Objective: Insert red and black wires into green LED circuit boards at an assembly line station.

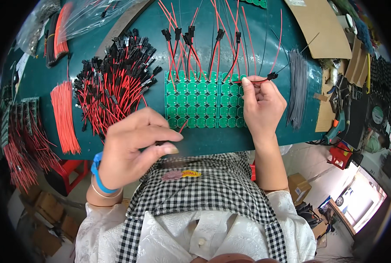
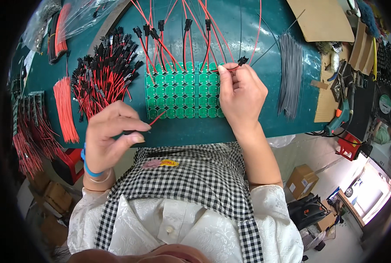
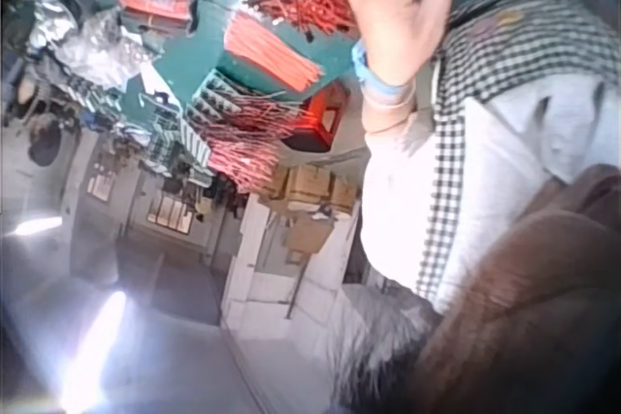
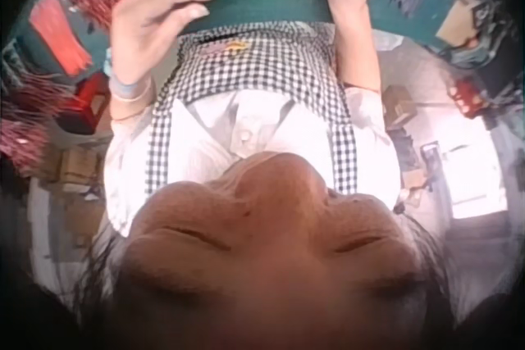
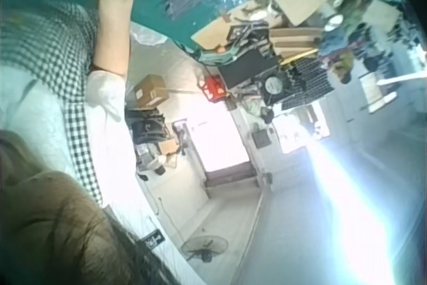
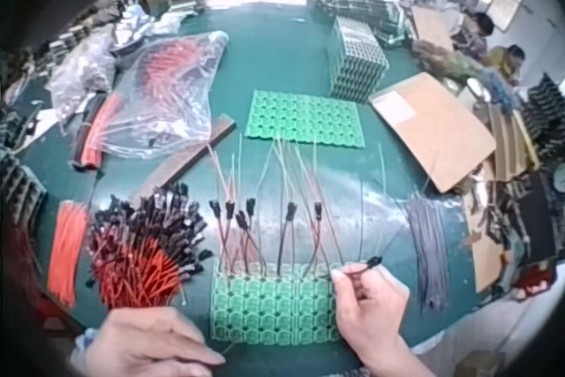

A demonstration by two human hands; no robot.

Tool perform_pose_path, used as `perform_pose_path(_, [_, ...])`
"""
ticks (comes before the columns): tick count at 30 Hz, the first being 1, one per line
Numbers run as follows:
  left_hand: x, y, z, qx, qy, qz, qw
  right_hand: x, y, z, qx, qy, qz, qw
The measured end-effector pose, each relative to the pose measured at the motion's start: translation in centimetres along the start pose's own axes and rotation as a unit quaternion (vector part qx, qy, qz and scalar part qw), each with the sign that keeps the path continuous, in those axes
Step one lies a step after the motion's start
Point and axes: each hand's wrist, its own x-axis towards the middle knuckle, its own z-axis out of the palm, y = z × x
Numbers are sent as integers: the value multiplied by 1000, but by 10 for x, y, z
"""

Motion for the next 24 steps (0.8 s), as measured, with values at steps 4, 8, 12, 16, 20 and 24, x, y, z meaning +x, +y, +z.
perform_pose_path(4, [-4, -12, 19, -35, -2, 2, 999, 0, -1, 1, -19, 3, -21, 1000])
perform_pose_path(8, [-6, -18, 26, -65, -14, -30, 997, -2, -4, 0, -45, 5, -42, 998])
perform_pose_path(12, [-6, -21, 40, -124, -10, -59, 991, -2, -3, 0, -61, -20, -81, 995])
perform_pose_path(16, [-4, -19, 50, -218, -5, -87, 972, 4, -4, 4, -120, -42, -118, 985])
perform_pose_path(20, [9, -16, 52, -256, -16, -127, 958, 3, 0, 14, -110, -12, -124, 986])
perform_pose_path(24, [17, -22, 59, -266, 1, -155, 951, 0, 1, 16, -57, -11, -79, 995])
